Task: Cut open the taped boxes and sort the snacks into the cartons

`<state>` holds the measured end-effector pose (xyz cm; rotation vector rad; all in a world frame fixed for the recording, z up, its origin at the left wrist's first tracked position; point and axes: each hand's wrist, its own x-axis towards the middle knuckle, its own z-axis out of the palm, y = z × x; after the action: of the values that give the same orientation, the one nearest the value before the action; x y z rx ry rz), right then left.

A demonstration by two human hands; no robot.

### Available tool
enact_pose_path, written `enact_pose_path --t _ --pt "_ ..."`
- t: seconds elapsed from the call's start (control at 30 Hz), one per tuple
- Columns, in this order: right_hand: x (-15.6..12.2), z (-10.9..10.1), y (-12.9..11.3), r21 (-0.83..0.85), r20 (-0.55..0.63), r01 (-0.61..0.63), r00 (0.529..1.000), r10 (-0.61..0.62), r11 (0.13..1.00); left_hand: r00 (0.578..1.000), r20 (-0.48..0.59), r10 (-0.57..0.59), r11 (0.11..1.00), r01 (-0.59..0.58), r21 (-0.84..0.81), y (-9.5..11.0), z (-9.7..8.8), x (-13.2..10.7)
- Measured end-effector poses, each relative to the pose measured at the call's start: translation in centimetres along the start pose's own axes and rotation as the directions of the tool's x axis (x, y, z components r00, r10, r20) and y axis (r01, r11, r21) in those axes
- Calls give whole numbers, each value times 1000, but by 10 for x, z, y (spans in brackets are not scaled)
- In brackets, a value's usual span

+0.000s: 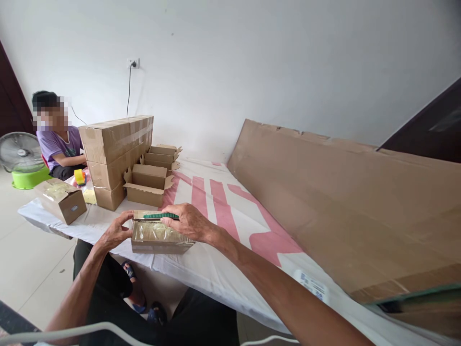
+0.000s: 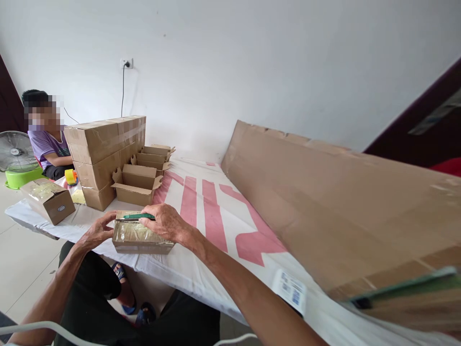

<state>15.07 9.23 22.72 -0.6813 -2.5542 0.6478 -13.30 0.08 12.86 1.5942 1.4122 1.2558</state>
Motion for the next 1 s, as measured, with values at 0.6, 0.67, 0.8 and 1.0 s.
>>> enact_pose_path --t 0.6,0.67,0.8,1.0 --pt "17 7 -21 -418 52 -26 997 53 908 1000 18 2 998 -3 58 -5 -2 2" --pt "20 5 -30 -476 85 -35 993 85 879 1000 16 2 998 -3 62 -6 -3 3" --pt "23 -1 -44 -515 117 -48 985 126 856 1000 17 -7 996 6 94 -4 -4 3" --pt "18 -12 -52 -592 199 -44 960 198 805 1000 25 -17 983 12 181 1 -7 5"
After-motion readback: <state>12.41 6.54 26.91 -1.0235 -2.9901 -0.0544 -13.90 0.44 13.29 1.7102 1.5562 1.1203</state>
